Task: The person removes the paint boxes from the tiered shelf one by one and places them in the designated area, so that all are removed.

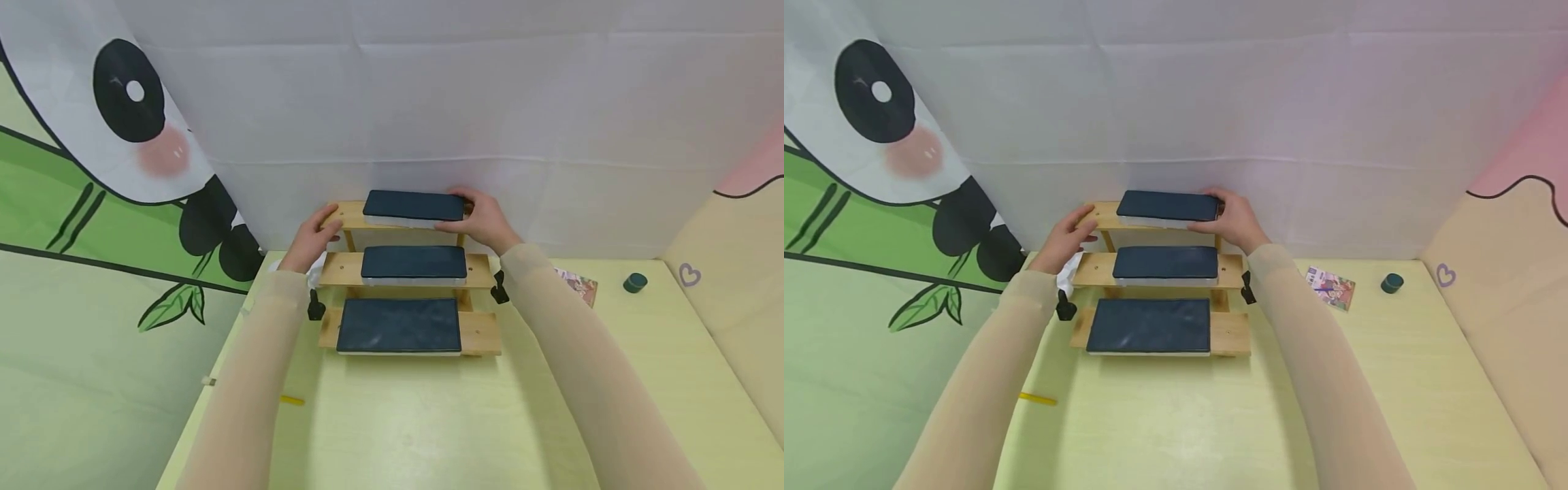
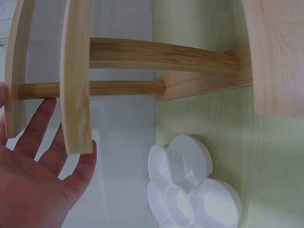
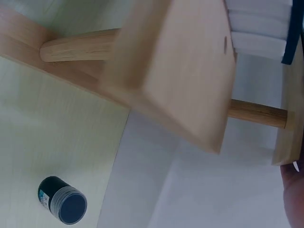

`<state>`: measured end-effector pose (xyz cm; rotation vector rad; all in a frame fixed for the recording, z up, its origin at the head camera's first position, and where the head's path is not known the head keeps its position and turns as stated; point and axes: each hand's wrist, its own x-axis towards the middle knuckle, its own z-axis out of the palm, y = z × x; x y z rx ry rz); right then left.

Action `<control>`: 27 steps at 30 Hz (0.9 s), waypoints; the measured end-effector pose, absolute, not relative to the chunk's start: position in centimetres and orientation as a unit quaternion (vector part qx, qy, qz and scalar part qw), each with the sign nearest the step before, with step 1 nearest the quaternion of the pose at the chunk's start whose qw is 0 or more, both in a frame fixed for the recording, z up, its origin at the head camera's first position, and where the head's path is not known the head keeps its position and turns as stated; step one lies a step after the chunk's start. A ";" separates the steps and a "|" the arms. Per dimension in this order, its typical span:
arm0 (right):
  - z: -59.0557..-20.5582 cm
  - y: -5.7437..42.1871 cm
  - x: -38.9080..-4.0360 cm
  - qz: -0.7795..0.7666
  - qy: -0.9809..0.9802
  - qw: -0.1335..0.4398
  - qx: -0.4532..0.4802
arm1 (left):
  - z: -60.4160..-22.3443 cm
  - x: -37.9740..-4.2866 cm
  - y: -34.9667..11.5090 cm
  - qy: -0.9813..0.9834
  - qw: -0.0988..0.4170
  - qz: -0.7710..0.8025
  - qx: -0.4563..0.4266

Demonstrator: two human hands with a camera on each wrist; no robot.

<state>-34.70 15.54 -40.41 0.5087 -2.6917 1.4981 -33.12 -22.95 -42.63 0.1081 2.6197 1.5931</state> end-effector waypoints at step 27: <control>-41.3 22.1 -27.9 0.500 -0.856 0.075 0.108 | -42.6 -32.6 -23.4 0.850 0.061 0.523 0.033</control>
